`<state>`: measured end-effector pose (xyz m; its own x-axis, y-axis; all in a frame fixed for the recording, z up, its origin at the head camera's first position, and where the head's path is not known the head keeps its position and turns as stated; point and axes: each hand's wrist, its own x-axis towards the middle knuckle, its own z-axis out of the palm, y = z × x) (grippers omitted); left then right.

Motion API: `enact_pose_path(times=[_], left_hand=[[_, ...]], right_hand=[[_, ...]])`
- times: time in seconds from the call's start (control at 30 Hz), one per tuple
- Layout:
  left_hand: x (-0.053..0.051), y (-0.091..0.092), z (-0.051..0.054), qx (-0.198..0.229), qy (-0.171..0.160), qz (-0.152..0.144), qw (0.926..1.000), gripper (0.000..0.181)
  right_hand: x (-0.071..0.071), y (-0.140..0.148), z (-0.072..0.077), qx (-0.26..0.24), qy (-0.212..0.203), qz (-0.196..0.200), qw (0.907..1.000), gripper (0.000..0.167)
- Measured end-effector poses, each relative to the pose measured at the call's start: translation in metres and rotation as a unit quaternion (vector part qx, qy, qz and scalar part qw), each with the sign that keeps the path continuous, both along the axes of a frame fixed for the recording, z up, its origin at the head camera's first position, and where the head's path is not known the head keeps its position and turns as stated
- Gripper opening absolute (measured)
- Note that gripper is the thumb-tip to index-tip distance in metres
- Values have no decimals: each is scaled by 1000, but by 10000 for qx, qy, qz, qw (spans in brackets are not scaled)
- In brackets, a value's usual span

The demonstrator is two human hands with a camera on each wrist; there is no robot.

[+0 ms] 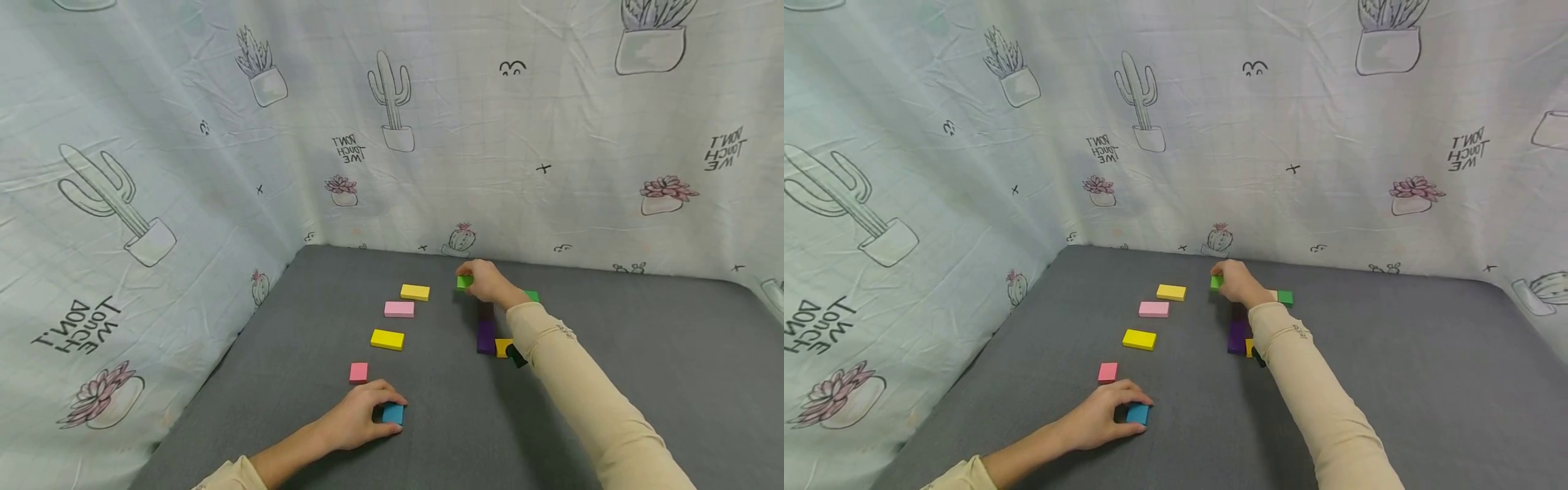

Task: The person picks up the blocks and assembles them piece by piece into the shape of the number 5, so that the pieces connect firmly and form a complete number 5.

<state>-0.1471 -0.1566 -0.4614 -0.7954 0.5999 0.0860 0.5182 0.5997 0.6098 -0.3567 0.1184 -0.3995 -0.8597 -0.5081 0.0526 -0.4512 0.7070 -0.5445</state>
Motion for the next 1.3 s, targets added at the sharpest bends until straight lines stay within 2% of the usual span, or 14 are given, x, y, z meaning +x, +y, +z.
enact_pose_path(times=[0.1, 0.23, 0.47, 0.63, 0.8, 1.03, 1.3], left_hand=[[1, 0, 0, 21, -31, -12, 10000, 29], [1, -1, -2, 64, -70, 14, 10000, 29], [2, -1, -5, -16, -50, 64, 10000, 29], [2, -1, -5, -25, -92, 63, 9999, 29], [2, 0, -4, -50, -145, 80, 9998, 30], [2, 0, -3, 36, -81, 38, 10000, 29], [0, -1, -1, 19, -90, 64, 9999, 29]], right_hand=[[6, 8, 8, -14, -84, -67, 9999, 38], [12, 21, 13, 23, 98, -11, 9999, 36], [13, 50, 2, 286, 62, -117, 9995, 37], [22, 71, -5, 379, -78, -269, 9989, 36], [30, 96, -11, 440, 21, -328, 9985, 36], [54, 132, -18, 574, 116, -297, 9978, 37], [84, 157, -26, 614, 133, 87, 9980, 37]])
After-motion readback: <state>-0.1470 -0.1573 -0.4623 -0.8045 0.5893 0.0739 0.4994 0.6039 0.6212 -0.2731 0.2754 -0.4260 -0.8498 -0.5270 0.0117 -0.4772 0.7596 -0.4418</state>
